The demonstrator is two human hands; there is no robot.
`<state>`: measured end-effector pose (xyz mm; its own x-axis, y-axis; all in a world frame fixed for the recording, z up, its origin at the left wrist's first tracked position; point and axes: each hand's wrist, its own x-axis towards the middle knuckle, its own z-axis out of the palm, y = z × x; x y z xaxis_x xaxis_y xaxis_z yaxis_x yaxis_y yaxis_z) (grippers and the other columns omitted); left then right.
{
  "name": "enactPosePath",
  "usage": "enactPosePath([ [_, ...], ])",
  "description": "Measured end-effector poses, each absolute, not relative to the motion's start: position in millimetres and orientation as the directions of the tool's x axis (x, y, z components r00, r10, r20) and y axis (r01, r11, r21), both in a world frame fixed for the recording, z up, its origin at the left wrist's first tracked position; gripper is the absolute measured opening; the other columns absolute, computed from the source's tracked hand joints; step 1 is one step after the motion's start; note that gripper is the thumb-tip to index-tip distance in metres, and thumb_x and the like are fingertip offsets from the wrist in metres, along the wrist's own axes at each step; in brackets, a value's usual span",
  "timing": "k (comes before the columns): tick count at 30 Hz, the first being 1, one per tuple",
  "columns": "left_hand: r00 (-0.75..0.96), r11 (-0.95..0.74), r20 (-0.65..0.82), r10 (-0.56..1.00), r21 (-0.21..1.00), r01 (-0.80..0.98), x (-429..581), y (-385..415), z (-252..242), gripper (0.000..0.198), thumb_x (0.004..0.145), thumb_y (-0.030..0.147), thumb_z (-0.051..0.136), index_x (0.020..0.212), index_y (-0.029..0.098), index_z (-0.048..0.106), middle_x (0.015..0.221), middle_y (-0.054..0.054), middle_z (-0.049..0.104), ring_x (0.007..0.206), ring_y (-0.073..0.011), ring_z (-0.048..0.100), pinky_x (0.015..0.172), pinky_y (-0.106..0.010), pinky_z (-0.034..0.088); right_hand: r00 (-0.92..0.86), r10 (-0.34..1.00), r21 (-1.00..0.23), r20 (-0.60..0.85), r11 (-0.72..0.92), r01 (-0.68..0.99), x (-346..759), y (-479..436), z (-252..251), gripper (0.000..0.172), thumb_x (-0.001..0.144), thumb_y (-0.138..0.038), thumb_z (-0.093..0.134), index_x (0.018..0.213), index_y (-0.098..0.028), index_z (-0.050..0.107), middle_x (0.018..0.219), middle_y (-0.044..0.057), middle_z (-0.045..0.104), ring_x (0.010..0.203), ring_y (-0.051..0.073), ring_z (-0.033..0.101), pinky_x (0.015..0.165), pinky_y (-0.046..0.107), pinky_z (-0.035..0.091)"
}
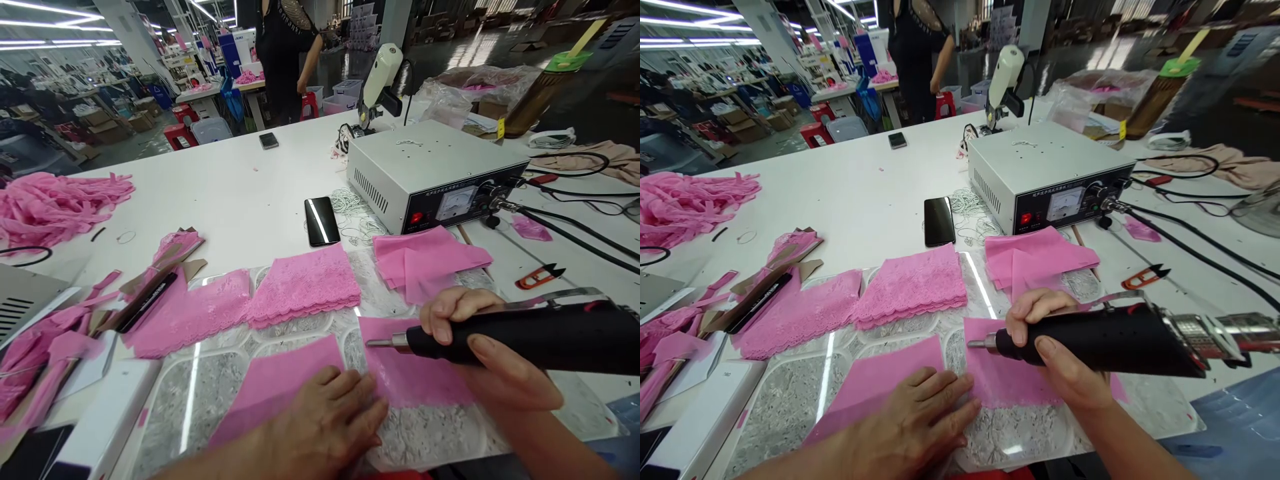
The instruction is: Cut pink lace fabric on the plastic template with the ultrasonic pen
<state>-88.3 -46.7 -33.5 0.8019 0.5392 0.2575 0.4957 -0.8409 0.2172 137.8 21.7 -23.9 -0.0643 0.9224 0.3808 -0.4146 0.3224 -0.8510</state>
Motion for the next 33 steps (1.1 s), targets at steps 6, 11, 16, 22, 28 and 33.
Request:
enactPosePath([
  [6, 0.826, -0.855, 0.236, 0.512, 0.232, 0.464, -90.5, -49.5, -30.5, 0.026, 0.103, 0.026, 0.045, 0.121, 0.01, 0.055, 0.114, -0.013, 0.067, 0.094, -0.0208, 0.064, 0.077, -0.032, 0.048, -0.145, 0.926, -0.851, 0.349, 0.249, -0.462, 142.6, 15.6, -24.3, 0.012, 0.083, -0.033, 0.068, 0.089, -0.023, 0.066, 0.077, 0.001, 0.056, 0.054, 0.012, 0.053, 0.051, 0.031, 0.049],
  [11, 0.834, -0.853, 0.196, 0.516, 0.214, 0.477, -90.1, -50.5, -31.5, 0.027, 0.103, 0.029, 0.044, 0.122, 0.013, 0.055, 0.114, -0.013, 0.067, 0.095, -0.0197, 0.064, 0.08, -0.031, 0.048, -0.156, 0.93, -0.871, 0.332, 0.238, -0.43, 141.2, 14.6, -22.3, 0.013, 0.082, -0.036, 0.069, 0.086, -0.024, 0.065, 0.074, 0.001, 0.056, 0.052, 0.012, 0.052, 0.048, 0.031, 0.049],
  [16, 0.833, -0.852, 0.202, 0.515, 0.228, 0.471, -89.7, -49.9, -32.4, 0.028, 0.104, 0.028, 0.04, 0.123, 0.012, 0.054, 0.113, -0.012, 0.067, 0.094, -0.0195, 0.063, 0.08, -0.032, 0.048, -0.179, 0.918, -0.873, 0.354, 0.256, -0.415, 141.3, 14.2, -23.1, 0.011, 0.084, -0.035, 0.067, 0.087, -0.025, 0.065, 0.077, 0.002, 0.057, 0.052, 0.012, 0.054, 0.051, 0.031, 0.051],
  [22, 0.833, -0.851, 0.193, 0.518, 0.217, 0.478, -89.4, -48.8, -29.5, 0.027, 0.104, 0.026, 0.04, 0.122, 0.013, 0.055, 0.114, -0.012, 0.067, 0.092, -0.019, 0.064, 0.077, -0.031, 0.049, -0.196, 0.902, -0.872, 0.384, 0.285, -0.397, 141.6, 15.0, -21.8, 0.01, 0.085, -0.034, 0.066, 0.088, -0.025, 0.064, 0.077, 0.002, 0.058, 0.053, 0.013, 0.054, 0.051, 0.032, 0.052],
  [28, 0.835, -0.863, 0.221, 0.503, 0.177, 0.473, -92.5, -36.3, -23.6, 0.028, 0.102, 0.025, 0.043, 0.123, 0.013, 0.058, 0.122, -0.013, 0.067, 0.105, -0.0223, 0.064, 0.087, -0.035, 0.051, 0.111, 0.924, -0.84, 0.366, 0.379, -0.388, 161.9, 20.6, -16.4, 0.014, 0.077, -0.036, 0.07, 0.083, -0.024, 0.067, 0.079, 0.001, 0.054, 0.054, 0.012, 0.05, 0.053, 0.033, 0.05],
  [33, 0.798, -0.83, 0.236, 0.554, 0.083, 0.552, -92.4, -11.5, -33.8, 0.032, 0.103, 0.022, 0.038, 0.129, 0.015, 0.058, 0.133, -0.012, 0.063, 0.125, -0.028, 0.057, 0.097, -0.044, 0.051, 0.312, 0.868, -0.814, 0.386, 0.48, -0.328, 175.3, 25.1, -21.0, 0.01, 0.075, -0.028, 0.067, 0.082, -0.022, 0.069, 0.084, 0.003, 0.056, 0.059, 0.013, 0.051, 0.058, 0.032, 0.047],
])
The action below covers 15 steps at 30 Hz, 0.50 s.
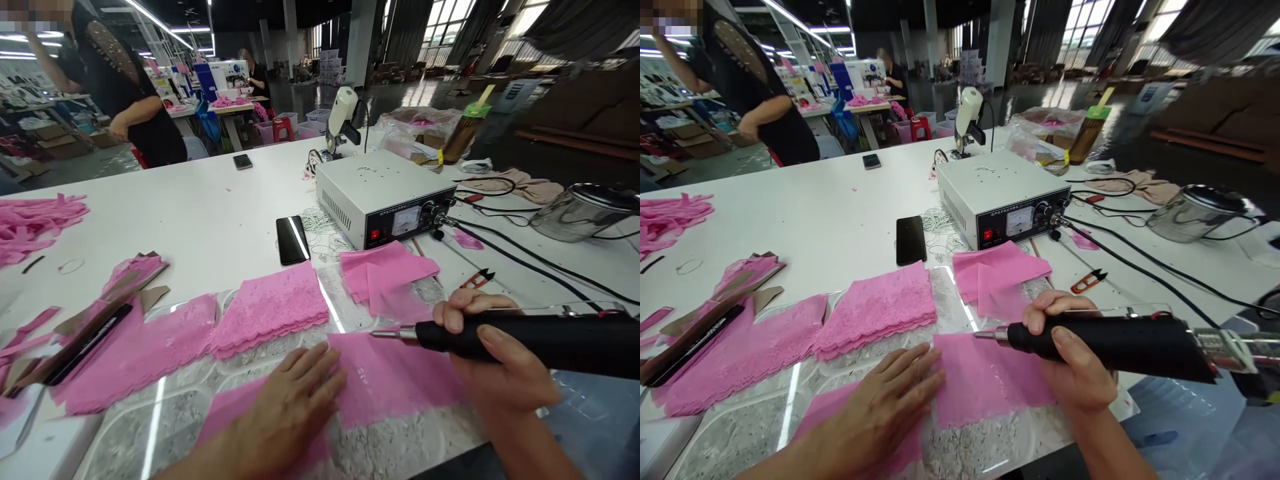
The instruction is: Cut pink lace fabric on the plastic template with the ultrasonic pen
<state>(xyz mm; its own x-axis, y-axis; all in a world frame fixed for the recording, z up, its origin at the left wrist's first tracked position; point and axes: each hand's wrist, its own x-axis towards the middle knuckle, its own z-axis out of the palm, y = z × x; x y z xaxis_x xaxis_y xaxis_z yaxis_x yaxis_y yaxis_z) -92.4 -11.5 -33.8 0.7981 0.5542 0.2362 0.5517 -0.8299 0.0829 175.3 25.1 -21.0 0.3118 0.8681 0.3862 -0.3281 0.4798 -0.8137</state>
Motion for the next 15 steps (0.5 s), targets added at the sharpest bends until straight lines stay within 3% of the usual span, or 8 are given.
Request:
enactPosePath([
  [4, 0.8, -0.822, 0.213, 0.561, 0.033, 0.568, -90.8, 1.6, -44.7, 0.035, 0.103, 0.027, 0.043, 0.132, 0.015, 0.056, 0.139, -0.013, 0.058, 0.13, -0.0329, 0.052, 0.097, -0.052, 0.052, 0.304, 0.868, -0.822, 0.392, 0.479, -0.307, 168.1, 24.9, -27.1, 0.01, 0.076, -0.025, 0.064, 0.085, -0.022, 0.068, 0.085, 0.003, 0.056, 0.062, 0.014, 0.052, 0.061, 0.034, 0.049],
  [15, 0.798, -0.82, 0.201, 0.568, 0.066, 0.568, -91.1, 1.3, -50.8, 0.038, 0.1, 0.03, 0.051, 0.135, 0.016, 0.054, 0.141, -0.012, 0.056, 0.132, -0.0334, 0.051, 0.099, -0.053, 0.052, 0.227, 0.882, -0.831, 0.412, 0.466, -0.302, 160.5, 25.2, -33.7, 0.011, 0.081, -0.027, 0.064, 0.089, -0.022, 0.067, 0.089, 0.003, 0.057, 0.064, 0.013, 0.055, 0.063, 0.034, 0.051],
])
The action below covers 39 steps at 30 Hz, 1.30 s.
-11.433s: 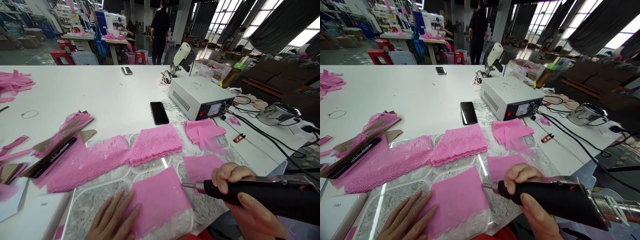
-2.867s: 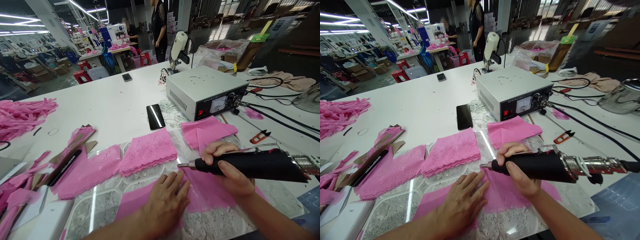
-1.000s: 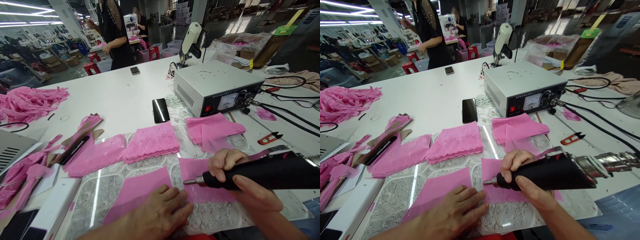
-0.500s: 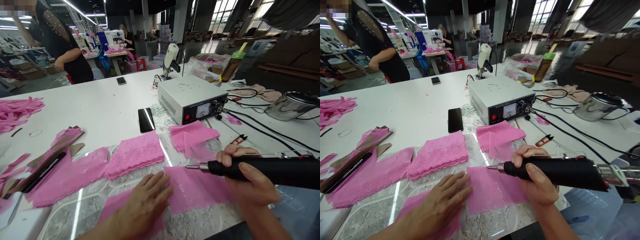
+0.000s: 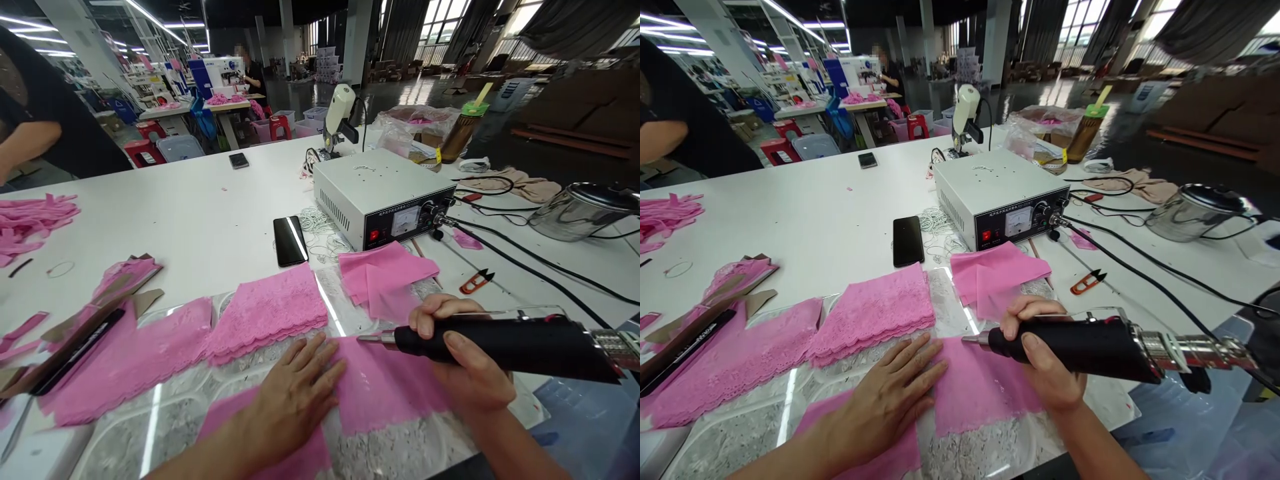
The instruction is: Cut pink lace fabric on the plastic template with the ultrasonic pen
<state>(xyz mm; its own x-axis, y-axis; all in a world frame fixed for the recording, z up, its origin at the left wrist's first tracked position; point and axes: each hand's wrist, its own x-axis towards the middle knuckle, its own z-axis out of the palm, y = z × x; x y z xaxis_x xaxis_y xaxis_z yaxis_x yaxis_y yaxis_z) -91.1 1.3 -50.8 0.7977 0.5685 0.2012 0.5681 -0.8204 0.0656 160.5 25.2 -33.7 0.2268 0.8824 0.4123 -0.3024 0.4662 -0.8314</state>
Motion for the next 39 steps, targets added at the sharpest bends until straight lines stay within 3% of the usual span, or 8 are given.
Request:
enactPosePath([
  [6, 0.81, -0.823, 0.182, 0.558, -0.005, 0.568, -89.7, 1.0, -50.9, 0.039, 0.102, 0.031, 0.047, 0.137, 0.015, 0.053, 0.141, -0.012, 0.055, 0.131, -0.0336, 0.052, 0.098, -0.052, 0.053, 0.235, 0.876, -0.827, 0.421, 0.477, -0.297, 160.0, 27.2, -34.2, 0.011, 0.081, -0.029, 0.066, 0.089, -0.022, 0.067, 0.088, 0.003, 0.058, 0.062, 0.013, 0.055, 0.061, 0.034, 0.051],
  [15, 0.816, -0.831, 0.19, 0.546, -0.002, 0.557, -91.3, 4.2, -49.9, 0.038, 0.102, 0.031, 0.045, 0.136, 0.016, 0.055, 0.141, -0.011, 0.056, 0.13, -0.0324, 0.053, 0.098, -0.051, 0.054, 0.196, 0.882, -0.825, 0.429, 0.471, -0.313, 160.0, 30.1, -35.9, 0.007, 0.082, -0.027, 0.065, 0.087, -0.022, 0.066, 0.087, 0.001, 0.057, 0.065, 0.014, 0.056, 0.064, 0.035, 0.051],
  [24, 0.806, -0.829, 0.215, 0.551, 0.032, 0.558, -94.5, 4.0, -50.4, 0.042, 0.103, 0.03, 0.043, 0.144, 0.022, 0.047, 0.147, -0.008, 0.049, 0.135, -0.0289, 0.048, 0.104, -0.048, 0.05, 0.464, 0.802, -0.788, 0.376, 0.54, -0.294, 192.7, 29.9, -25.5, 0.01, 0.071, -0.026, 0.069, 0.079, -0.02, 0.07, 0.081, 0.002, 0.059, 0.058, 0.012, 0.051, 0.058, 0.032, 0.047],
  [34, 0.82, -0.833, 0.195, 0.539, -0.026, 0.553, -94.8, 4.0, -53.1, 0.044, 0.104, 0.032, 0.041, 0.147, 0.02, 0.043, 0.147, -0.009, 0.049, 0.135, -0.0297, 0.048, 0.102, -0.049, 0.051, 0.346, 0.846, -0.805, 0.405, 0.509, -0.304, 187.3, 25.5, -36.8, 0.01, 0.078, -0.027, 0.067, 0.087, -0.023, 0.07, 0.086, 0.003, 0.058, 0.062, 0.014, 0.054, 0.06, 0.034, 0.05],
  [39, 0.804, -0.826, 0.219, 0.553, 0.012, 0.564, -95.1, 3.4, -54.6, 0.046, 0.104, 0.034, 0.043, 0.148, 0.022, 0.041, 0.148, -0.008, 0.048, 0.137, -0.0277, 0.046, 0.106, -0.047, 0.047, 0.33, 0.85, -0.809, 0.411, 0.507, -0.298, 189.4, 23.6, -37.1, 0.011, 0.079, -0.026, 0.065, 0.089, -0.023, 0.07, 0.086, 0.003, 0.058, 0.063, 0.014, 0.054, 0.061, 0.033, 0.05],
])
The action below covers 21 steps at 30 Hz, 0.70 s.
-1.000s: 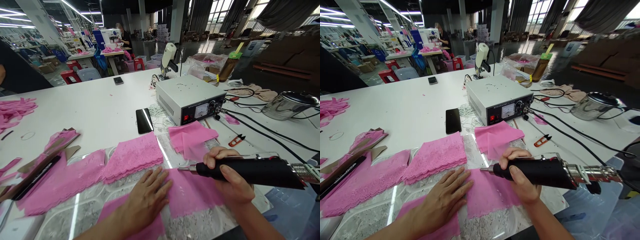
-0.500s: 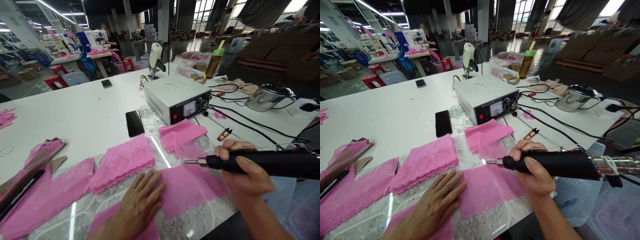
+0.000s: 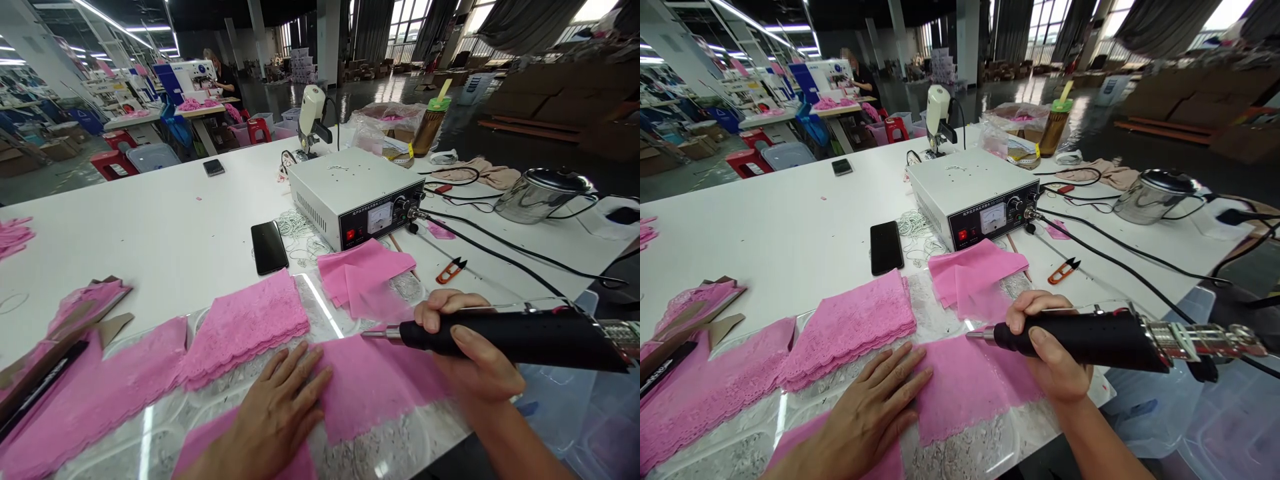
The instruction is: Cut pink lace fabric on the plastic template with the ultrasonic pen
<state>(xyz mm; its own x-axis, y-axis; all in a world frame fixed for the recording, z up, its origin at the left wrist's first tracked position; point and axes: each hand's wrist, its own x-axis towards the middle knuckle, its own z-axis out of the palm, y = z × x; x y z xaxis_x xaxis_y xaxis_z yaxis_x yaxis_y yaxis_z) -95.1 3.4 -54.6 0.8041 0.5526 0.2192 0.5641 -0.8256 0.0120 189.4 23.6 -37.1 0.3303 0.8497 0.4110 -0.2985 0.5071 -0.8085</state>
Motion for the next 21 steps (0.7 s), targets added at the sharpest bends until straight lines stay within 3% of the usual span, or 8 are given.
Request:
enactPosePath([
  [8, 0.825, -0.836, 0.218, 0.521, -0.068, 0.545, -94.8, 5.1, -52.8, 0.043, 0.104, 0.031, 0.039, 0.145, 0.021, 0.045, 0.148, -0.008, 0.049, 0.135, -0.0281, 0.048, 0.104, -0.046, 0.049, 0.335, 0.85, -0.805, 0.406, 0.507, -0.31, 187.5, 26.3, -35.7, 0.008, 0.078, -0.025, 0.068, 0.085, -0.022, 0.069, 0.085, 0.002, 0.059, 0.062, 0.013, 0.056, 0.061, 0.032, 0.051],
  [12, 0.82, -0.834, 0.229, 0.525, -0.055, 0.549, -95.6, 6.5, -50.9, 0.043, 0.104, 0.031, 0.041, 0.146, 0.023, 0.045, 0.147, -0.007, 0.05, 0.135, -0.0259, 0.048, 0.108, -0.042, 0.046, 0.424, 0.819, -0.786, 0.386, 0.533, -0.313, 192.3, 28.1, -34.1, 0.01, 0.074, -0.025, 0.068, 0.082, -0.021, 0.07, 0.083, 0.002, 0.059, 0.059, 0.012, 0.055, 0.058, 0.032, 0.048],
  [21, 0.84, -0.834, 0.24, 0.486, -0.159, 0.528, -96.4, 9.3, -53.9, 0.042, 0.104, 0.036, 0.04, 0.143, 0.024, 0.049, 0.146, -0.005, 0.051, 0.132, -0.0249, 0.052, 0.104, -0.038, 0.049, 0.56, 0.75, -0.795, 0.352, 0.555, -0.245, 213.5, 24.2, -30.4, 0.011, 0.065, -0.022, 0.064, 0.074, -0.019, 0.069, 0.078, 0.002, 0.06, 0.054, 0.011, 0.051, 0.056, 0.032, 0.044],
])
